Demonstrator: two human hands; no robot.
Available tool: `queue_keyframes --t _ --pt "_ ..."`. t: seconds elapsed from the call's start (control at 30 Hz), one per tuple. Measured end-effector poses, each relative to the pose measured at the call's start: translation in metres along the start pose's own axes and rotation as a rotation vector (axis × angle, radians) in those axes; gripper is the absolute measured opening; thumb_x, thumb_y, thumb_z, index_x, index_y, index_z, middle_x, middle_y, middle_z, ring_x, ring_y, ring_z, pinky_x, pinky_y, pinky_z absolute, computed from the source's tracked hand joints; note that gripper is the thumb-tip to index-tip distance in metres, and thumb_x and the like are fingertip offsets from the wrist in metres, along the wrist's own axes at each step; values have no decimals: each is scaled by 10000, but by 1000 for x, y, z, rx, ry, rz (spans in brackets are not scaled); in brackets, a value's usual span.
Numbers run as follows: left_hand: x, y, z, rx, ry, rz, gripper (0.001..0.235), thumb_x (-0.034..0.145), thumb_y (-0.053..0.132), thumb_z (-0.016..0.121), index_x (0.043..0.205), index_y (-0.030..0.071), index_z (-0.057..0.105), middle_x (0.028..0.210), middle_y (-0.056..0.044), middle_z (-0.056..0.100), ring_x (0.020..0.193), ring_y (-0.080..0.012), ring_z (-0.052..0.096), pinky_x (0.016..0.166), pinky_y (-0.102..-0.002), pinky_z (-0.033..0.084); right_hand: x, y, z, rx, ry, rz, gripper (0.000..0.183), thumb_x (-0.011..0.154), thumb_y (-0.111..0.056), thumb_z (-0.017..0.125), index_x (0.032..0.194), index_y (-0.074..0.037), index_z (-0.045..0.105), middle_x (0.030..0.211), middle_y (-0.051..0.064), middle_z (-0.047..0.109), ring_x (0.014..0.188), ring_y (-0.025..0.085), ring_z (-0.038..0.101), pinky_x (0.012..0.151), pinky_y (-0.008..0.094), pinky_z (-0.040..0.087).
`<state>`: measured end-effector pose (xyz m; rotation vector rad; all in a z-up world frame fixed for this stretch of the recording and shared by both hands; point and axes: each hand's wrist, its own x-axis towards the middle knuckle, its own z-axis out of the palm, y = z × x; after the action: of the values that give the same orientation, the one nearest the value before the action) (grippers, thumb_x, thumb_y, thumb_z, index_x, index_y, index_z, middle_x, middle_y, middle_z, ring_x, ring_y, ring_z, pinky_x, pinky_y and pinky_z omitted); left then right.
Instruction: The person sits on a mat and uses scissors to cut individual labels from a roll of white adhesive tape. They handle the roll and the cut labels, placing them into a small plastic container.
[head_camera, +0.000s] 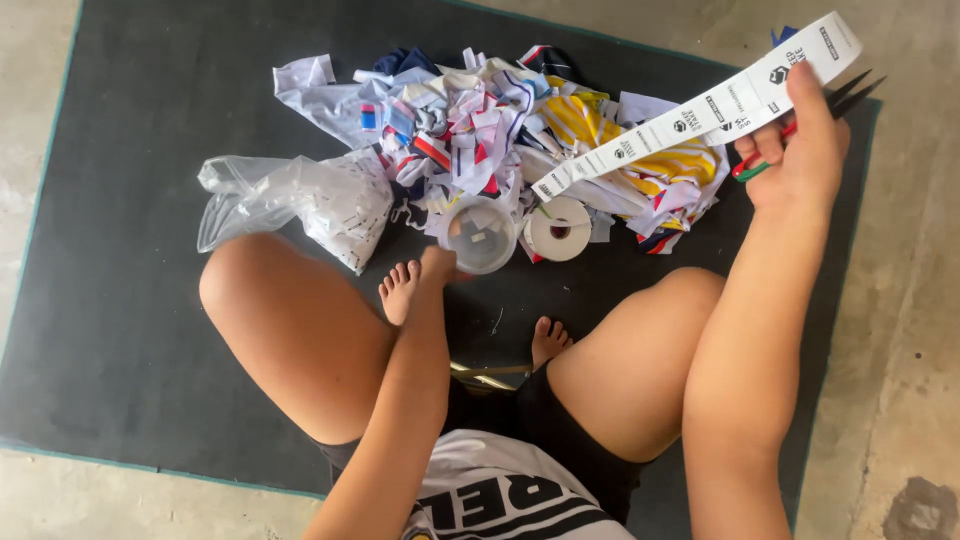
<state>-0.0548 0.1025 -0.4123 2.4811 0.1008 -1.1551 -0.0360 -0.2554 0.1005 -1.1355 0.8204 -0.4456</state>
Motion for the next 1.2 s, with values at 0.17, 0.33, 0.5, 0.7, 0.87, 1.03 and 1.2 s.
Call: queue_keyframes --t 0.17,0.33,0.5,0.7,0.87,1.03,1.2 --pt "16 -5 -35 -545 282 -133 439 793 167 481 1138 -32 665 1095 -244 715 1050 -431 667 895 -443 507 16 4 -15 57 -55 3 290 821 -288 803 955 -41 730 677 27 627 405 61 295 444 245 335" --pt "-99 63 -106 -1070 297 -346 566 876 18 361 1358 152 627 1334 -177 610 989 -449 709 452 -483 645 22 12 -30 77 -159 -43 307 842 -286 813 895 -14 680 532 33 473 372 69 282 418 249 309" --pt "-108 71 -125 -1052 341 -351 529 879 47 360 1333 139 617 1285 -196 601 895 -452 717 428 -434 643 17 19 -28 -42 -127 -25 240 883 -209 783 827 -55 607 644 45 617 375 60 283 419 272 287" --pt "-97 64 -123 -965 453 -290 409 969 129 284 1243 90 584 1066 -167 677 412 -294 645 481 -365 576 14 44 -24 -228 -312 38 220 916 -162 773 848 -63 589 541 31 493 366 55 313 399 263 303" --pt "-107 48 -81 -768 688 -350 458 989 249 429 1424 241 574 1279 -126 704 1172 -371 679 996 -519 548 4 56 -14 -274 -229 -57 390 884 -205 953 902 -73 586 565 -40 389 309 62 397 382 319 486" --pt "-115 32 -66 -857 773 -485 444 1034 300 416 1467 276 514 1360 -142 663 1266 -352 629 1064 -500 507 24 65 -17 -305 -175 -104 404 885 -241 963 927 -76 597 603 -41 395 330 60 424 385 312 509" --pt "-155 66 -105 -976 661 -325 499 1008 313 490 1504 256 480 1438 -137 612 1317 -364 586 1106 -499 484 34 77 -19 -517 -109 -296 443 879 -269 966 975 -33 604 751 -16 501 477 77 563 373 237 500"
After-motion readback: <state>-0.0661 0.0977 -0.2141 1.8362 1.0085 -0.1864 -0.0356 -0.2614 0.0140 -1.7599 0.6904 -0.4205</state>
